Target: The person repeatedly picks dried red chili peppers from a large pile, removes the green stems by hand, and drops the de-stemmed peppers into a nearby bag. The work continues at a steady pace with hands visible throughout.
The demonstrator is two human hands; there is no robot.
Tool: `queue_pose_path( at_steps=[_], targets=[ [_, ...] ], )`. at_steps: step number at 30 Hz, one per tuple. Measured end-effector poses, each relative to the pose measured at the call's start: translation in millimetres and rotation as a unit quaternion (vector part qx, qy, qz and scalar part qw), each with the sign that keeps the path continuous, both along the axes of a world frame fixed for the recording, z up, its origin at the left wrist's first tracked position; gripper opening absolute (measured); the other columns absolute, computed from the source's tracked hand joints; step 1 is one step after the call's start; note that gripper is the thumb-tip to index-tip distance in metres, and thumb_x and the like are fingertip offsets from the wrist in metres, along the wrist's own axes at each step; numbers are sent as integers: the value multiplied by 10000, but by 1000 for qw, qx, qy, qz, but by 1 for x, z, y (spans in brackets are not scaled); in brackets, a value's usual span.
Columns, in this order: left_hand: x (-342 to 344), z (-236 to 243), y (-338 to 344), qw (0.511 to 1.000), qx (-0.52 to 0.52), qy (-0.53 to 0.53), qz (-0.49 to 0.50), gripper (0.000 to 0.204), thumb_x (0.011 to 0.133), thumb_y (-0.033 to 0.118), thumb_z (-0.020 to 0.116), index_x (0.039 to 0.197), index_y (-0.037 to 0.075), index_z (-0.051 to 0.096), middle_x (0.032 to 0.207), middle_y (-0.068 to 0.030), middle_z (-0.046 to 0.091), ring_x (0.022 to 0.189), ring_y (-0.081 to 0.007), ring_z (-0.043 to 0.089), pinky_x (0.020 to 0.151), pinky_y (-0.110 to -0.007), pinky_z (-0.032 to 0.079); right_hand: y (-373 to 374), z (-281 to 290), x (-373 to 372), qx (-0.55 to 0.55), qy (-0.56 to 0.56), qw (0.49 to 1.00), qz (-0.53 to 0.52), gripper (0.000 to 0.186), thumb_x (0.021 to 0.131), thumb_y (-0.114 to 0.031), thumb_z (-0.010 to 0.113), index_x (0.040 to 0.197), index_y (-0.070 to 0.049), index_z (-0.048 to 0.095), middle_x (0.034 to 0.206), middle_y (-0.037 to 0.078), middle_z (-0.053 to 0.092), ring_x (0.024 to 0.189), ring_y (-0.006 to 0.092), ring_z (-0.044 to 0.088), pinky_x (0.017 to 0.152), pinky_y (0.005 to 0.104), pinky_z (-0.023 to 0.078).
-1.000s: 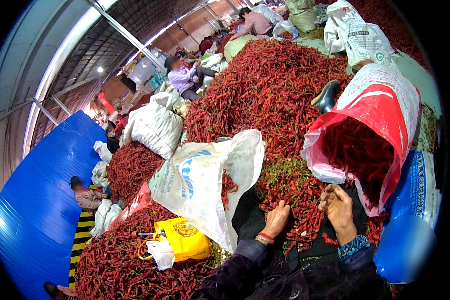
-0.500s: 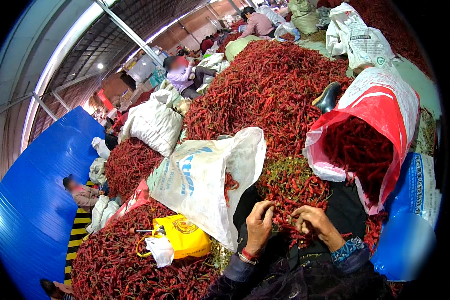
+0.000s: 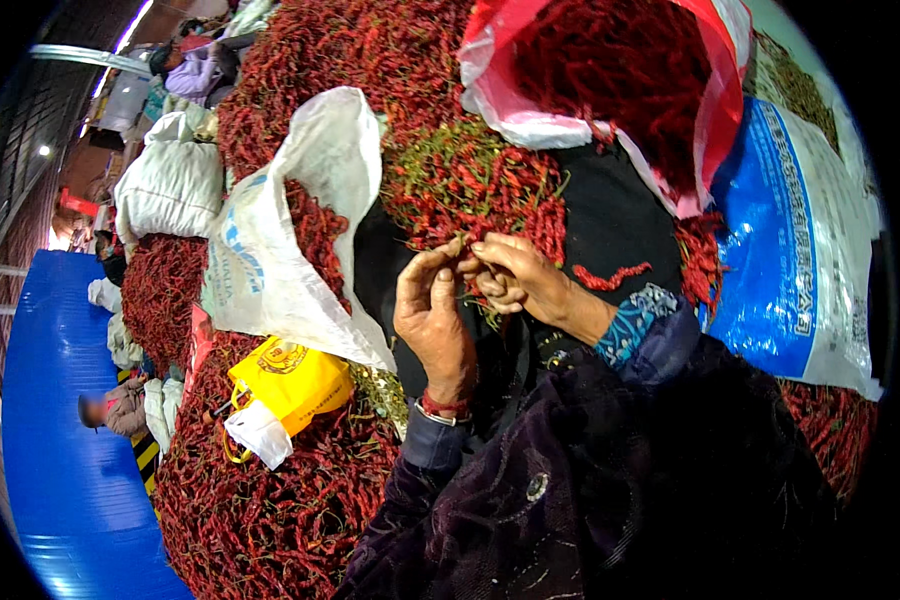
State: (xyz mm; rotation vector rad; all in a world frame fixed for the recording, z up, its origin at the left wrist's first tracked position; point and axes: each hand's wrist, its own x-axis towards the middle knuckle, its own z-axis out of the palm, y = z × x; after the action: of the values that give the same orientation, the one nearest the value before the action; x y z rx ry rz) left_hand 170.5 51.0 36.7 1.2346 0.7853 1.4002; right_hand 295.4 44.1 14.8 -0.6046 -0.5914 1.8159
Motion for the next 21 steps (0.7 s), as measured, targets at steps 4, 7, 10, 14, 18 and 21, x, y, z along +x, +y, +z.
queue_pose_path(
  at_steps=[4, 7, 10, 14, 18, 21],
  targets=[
    [5, -3, 1, 999, -11, -22, -22, 179, 877, -12, 523, 1055, -25, 517, 1038, -151, 606, 870, -202, 621, 793, -316, 509, 3, -14, 6, 2, 119, 993, 25, 287, 904, -275, 454, 1000, -24, 553, 593, -17, 467, 382, 34, 291, 351, 190, 270],
    [-2, -8, 4, 995, -77, -54, -40, 195, 867, -25, 523, 1061, -23, 508, 1016, -128, 594, 825, -196, 624, 711, -290, 520, 4, -14, 8, -28, 196, 980, 23, 275, 904, -246, 452, 1096, -78, 555, 569, -14, 493, 364, 34, 284, 343, 195, 281],
    [0, -12, 7, 991, -114, -62, -28, 205, 870, -29, 509, 1075, -21, 504, 1066, -129, 570, 817, -193, 623, 661, -280, 523, 10, -23, 15, -13, 109, 994, -15, 224, 905, -246, 464, 1024, -81, 558, 538, -37, 430, 372, 26, 282, 337, 190, 264],
    [-16, -27, 20, 989, -125, 59, 47, 172, 901, 29, 486, 1069, 0, 505, 1018, -106, 588, 829, -177, 617, 666, -270, 516, 14, -20, 18, -19, -86, 994, -60, 146, 852, -253, 569, 857, -109, 542, 538, -67, 376, 394, 16, 303, 350, 186, 243],
    [-17, -16, 19, 989, -121, 87, 7, 150, 904, 113, 540, 994, -4, 566, 830, -43, 585, 671, -94, 537, 592, -222, 465, 13, -15, 20, 135, -315, 934, -101, 253, 807, -241, 578, 657, -40, 546, 548, -37, 468, 460, 70, 431, 425, 261, 329],
    [-12, -6, 15, 980, -93, 175, -22, 203, 845, 140, 645, 982, 2, 586, 780, 14, 561, 669, -51, 503, 590, -182, 423, 9, -24, 10, 169, -469, 861, -98, 244, 757, -241, 570, 674, -13, 593, 577, 121, 577, 515, 202, 550, 507, 350, 416]
  ],
)
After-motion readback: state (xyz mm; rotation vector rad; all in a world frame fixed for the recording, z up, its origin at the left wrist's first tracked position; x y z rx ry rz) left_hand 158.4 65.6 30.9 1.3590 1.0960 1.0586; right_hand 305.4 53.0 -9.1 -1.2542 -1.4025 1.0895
